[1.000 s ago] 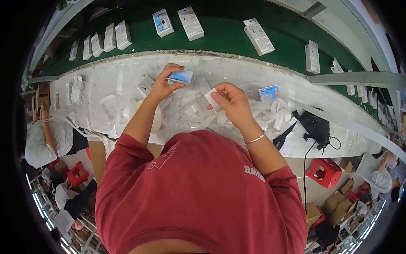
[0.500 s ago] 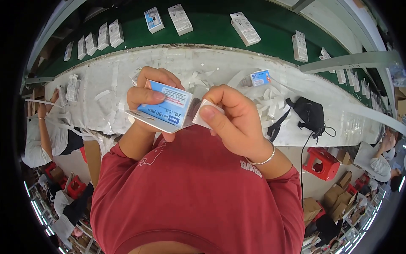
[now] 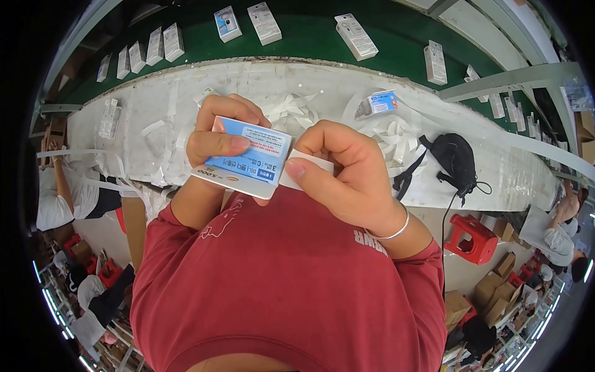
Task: Packaging and labeling small portable fans at an industrial conveyor belt.
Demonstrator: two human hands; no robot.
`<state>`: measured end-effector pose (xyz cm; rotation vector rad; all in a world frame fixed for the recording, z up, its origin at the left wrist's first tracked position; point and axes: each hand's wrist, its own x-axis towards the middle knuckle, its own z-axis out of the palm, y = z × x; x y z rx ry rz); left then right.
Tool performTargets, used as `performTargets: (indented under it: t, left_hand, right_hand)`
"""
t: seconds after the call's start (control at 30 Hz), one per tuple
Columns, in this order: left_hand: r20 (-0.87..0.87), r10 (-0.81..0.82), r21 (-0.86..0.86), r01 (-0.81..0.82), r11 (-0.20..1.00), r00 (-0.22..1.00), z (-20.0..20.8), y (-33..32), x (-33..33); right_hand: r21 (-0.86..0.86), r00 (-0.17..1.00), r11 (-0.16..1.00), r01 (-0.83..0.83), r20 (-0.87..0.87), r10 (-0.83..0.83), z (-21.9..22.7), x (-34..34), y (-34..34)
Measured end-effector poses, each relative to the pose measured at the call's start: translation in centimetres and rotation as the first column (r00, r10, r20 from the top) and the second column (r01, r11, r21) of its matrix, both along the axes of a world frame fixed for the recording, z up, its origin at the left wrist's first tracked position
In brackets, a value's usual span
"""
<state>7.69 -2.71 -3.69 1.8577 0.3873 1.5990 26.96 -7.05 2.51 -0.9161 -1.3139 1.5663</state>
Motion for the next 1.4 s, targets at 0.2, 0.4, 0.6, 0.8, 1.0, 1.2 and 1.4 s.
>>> performTargets:
  t: [0.2, 0.4, 0.6, 0.8, 1.0, 1.2, 1.4]
  left_hand:
    - [0.005, 0.025, -0.019, -0.025, 1.0, 1.0, 0.0, -1.1, -0.8]
    - [-0.028, 0.034, -0.042, -0.036, 0.998, 0.999, -1.9, 1.7, -0.9]
    - [-0.086, 0.054, 0.102, -0.045, 0.994, 0.995, -3.6, 4.2, -1.0]
    - [-0.039, 0.1, 0.153, -0.093, 0.984, 0.994, -2.0, 2.5, -0.1]
    - [0.089, 0.073, 0.116, -0.083, 0.99, 0.993, -1.7, 2.5, 0.7]
    - [0.055, 0.067, 0.157, -0.075, 0.985, 0.996, -2.6, 5.5, 0.4]
    - [-0.058, 0.064, 0.124, -0.057, 0.991, 0.996, -1.9, 4.2, -0.4]
  right_hand:
    - [0.011, 0.999, 1.0, 0.017, 0.036, -0.017, 0.0, -0.9, -0.8]
    - [0.058, 0.987, 0.998, 0.036, 0.156, -0.045, -1.9, -0.8, 2.5]
    - [0.248, 0.939, 0.969, 0.002, 0.334, -0.087, -3.7, -0.3, 5.2]
    - [0.053, 0.997, 0.998, -0.042, 0.065, 0.039, -4.6, -0.7, 4.4]
    - [-0.007, 0.995, 0.998, -0.059, 0.08, 0.06, -5.5, -0.4, 4.2]
    - [-0.214, 0.995, 0.977, -0.022, 0.086, 0.041, -3.9, 0.1, 6.8]
    - [-0.21, 1.0, 0.978, -0.002, -0.021, -0.002, -4.6, -0.2, 6.0]
